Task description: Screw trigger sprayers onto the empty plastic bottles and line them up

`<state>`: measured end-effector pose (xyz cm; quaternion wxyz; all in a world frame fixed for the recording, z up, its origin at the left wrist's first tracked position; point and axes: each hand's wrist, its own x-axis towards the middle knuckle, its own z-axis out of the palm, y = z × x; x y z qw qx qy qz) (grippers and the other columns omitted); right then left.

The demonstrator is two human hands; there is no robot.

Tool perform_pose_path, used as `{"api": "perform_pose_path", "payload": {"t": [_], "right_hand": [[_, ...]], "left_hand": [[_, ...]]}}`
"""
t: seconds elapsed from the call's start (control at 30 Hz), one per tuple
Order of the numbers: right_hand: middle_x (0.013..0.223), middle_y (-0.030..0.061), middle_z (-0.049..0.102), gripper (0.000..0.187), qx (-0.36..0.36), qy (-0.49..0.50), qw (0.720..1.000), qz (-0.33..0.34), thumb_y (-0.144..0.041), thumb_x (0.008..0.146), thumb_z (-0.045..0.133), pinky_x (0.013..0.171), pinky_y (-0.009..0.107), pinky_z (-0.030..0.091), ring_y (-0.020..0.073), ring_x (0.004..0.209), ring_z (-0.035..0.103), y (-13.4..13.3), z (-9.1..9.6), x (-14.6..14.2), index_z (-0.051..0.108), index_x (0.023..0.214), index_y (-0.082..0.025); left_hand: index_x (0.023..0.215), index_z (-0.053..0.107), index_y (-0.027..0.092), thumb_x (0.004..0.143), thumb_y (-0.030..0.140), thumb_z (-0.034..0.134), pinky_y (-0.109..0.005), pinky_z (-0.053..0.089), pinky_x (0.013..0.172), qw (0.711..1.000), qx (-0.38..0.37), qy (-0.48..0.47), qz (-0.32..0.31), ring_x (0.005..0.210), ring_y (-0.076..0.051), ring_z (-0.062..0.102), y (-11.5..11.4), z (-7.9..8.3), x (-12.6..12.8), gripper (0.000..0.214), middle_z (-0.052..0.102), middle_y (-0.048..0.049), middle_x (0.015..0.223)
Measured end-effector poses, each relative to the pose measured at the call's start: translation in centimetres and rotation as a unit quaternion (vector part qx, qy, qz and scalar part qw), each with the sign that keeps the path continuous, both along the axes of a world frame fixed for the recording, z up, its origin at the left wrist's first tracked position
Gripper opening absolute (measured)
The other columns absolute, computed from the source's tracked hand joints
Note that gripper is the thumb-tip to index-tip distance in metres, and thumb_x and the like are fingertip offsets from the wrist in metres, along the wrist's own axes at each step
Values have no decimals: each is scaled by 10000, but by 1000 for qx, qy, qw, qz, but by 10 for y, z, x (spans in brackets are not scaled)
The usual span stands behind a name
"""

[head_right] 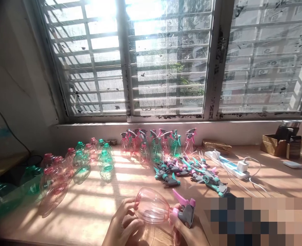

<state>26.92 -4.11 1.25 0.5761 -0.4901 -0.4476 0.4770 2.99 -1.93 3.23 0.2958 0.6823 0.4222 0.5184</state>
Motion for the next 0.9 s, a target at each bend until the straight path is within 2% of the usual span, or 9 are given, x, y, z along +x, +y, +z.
{"api": "perform_pose_path", "payload": {"t": [0.1, 0.3, 0.43, 0.53, 0.63, 0.7, 0.77, 0.83, 0.9], "right_hand": [[447, -30, 595, 562, 2, -22, 1000, -5, -765, 684, 734, 434, 309, 439, 208, 385, 555, 1, -3, 0, 679, 841, -229], [588, 28, 718, 565, 17, 22, 999, -19, -718, 655, 801, 480, 291, 465, 196, 468, 595, 1, -2, -2, 689, 884, -213], [577, 20, 711, 555, -10, 21, 1000, 1, -690, 649, 823, 488, 279, 475, 184, 481, 582, -1, 5, -3, 695, 897, -211], [560, 19, 696, 536, -22, 15, 999, 22, -675, 632, 839, 480, 291, 485, 200, 489, 582, -3, 8, -1, 711, 860, -207], [566, 26, 707, 535, -9, -5, 1000, 25, -663, 639, 844, 516, 304, 476, 204, 491, 585, -2, 7, 1, 713, 870, -199], [559, 17, 703, 547, -6, 4, 1000, 26, -672, 645, 838, 532, 305, 473, 207, 497, 594, -1, 7, 1, 697, 892, -204], [542, 1, 688, 553, -8, 26, 999, 24, -674, 644, 840, 535, 305, 486, 213, 500, 607, 0, 6, 1, 673, 903, -215], [541, -7, 688, 545, -5, 44, 999, 24, -650, 648, 854, 540, 303, 500, 218, 511, 628, 1, 7, 1, 656, 917, -219], [557, -10, 692, 526, -6, 54, 998, 30, -617, 658, 867, 536, 293, 503, 212, 517, 638, 0, 8, 1, 653, 924, -216]], "left_hand": [[1056, 687, 274, 775, 141, 671, -262, 605, 704, 1000, -22, -4, -3, 760, -156, 657, 4, -10, 0, 311, 649, -51, 1177], [977, 617, 243, 771, 108, 630, -232, 563, 616, 999, -29, 18, 12, 672, -123, 611, 4, -17, 4, 246, 649, -47, 1121], [1053, 628, 239, 846, 347, 703, -328, 569, 743, 998, -11, 59, 13, 702, -149, 598, -1, -13, 1, 245, 649, -93, 1274], [1044, 635, 234, 980, 550, 505, -349, 582, 766, 998, -40, 52, 15, 731, -187, 666, -3, -11, -1, 348, 741, -92, 1089], [1055, 646, 239, 983, 622, 463, -338, 595, 757, 997, -56, 52, 19, 775, -219, 718, -2, -14, -2, 431, 766, -72, 913], [1120, 652, 243, 978, 640, 451, -359, 607, 813, 997, -35, 60, 18, 857, -244, 743, 1, -20, -2, 468, 775, -96, 988], [1211, 651, 251, 978, 624, 461, -397, 594, 943, 997, -1, 71, 32, 1057, -287, 733, 5, -27, -4, 479, 759, -131, 1177], [1306, 634, 272, 989, 570, 470, -427, 537, 1077, 993, 47, 97, 43, 1277, -314, 639, 10, -36, -7, 465, 688, -130, 1378], [1388, 602, 303, 1001, 495, 473, -457, 490, 1141, 987, 85, 133, 37, 1359, -316, 577, 14, -42, -11, 451, 647, -111, 1451]]}}
